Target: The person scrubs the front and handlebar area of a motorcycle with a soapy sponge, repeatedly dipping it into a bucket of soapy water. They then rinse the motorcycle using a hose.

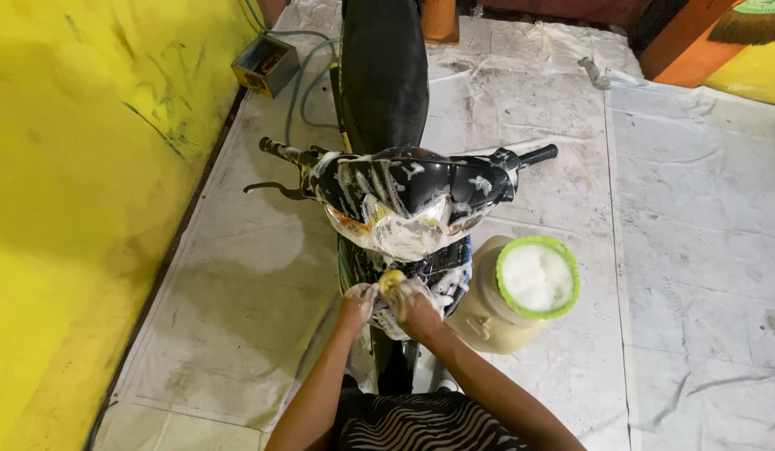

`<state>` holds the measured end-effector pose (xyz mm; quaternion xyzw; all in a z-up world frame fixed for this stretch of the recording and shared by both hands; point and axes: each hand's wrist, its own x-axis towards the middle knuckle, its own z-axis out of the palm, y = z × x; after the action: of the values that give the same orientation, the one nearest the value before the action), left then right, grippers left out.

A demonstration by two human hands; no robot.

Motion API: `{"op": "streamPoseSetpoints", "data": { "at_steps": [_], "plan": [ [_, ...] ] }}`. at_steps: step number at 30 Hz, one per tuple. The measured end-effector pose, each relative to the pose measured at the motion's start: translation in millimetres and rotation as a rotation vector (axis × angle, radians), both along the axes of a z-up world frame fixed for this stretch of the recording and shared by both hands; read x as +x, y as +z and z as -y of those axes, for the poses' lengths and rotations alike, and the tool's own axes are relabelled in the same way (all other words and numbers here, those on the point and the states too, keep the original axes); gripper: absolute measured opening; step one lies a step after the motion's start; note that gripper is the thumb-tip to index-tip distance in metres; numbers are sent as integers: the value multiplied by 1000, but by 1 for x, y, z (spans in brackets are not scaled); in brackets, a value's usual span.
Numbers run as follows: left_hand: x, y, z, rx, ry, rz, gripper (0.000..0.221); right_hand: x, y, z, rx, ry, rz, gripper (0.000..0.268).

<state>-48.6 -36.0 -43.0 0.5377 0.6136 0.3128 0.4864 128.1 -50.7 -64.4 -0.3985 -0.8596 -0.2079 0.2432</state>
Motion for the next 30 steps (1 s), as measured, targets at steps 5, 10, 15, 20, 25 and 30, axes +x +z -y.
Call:
{"op": "streamPoseSetpoints", "data": {
  "at_steps": [5, 10, 15, 20, 25, 30],
  "plan": [
    [-8, -17, 7, -78, 118, -29, 46, -4, 11, 9, -746, -222, 24, 32],
    [8, 42, 32, -128, 231, 145, 46, -10, -36, -23, -627, -97, 146, 20],
    [14, 69, 38, -152, 268, 140, 54, -19, -77, -58, -620, -48, 333, 16],
    [16, 56, 39, -180, 207, 13, 48, -21, -17, -20, -364, -13, 203, 14],
    [7, 1, 11, -45, 226, 123, 38, 9, 32, -21, -371, 9, 92, 17],
    [41, 8, -6, -17, 76, 33, 34, 40, 130, -2, -852, -202, 152, 23]
  ]
}}
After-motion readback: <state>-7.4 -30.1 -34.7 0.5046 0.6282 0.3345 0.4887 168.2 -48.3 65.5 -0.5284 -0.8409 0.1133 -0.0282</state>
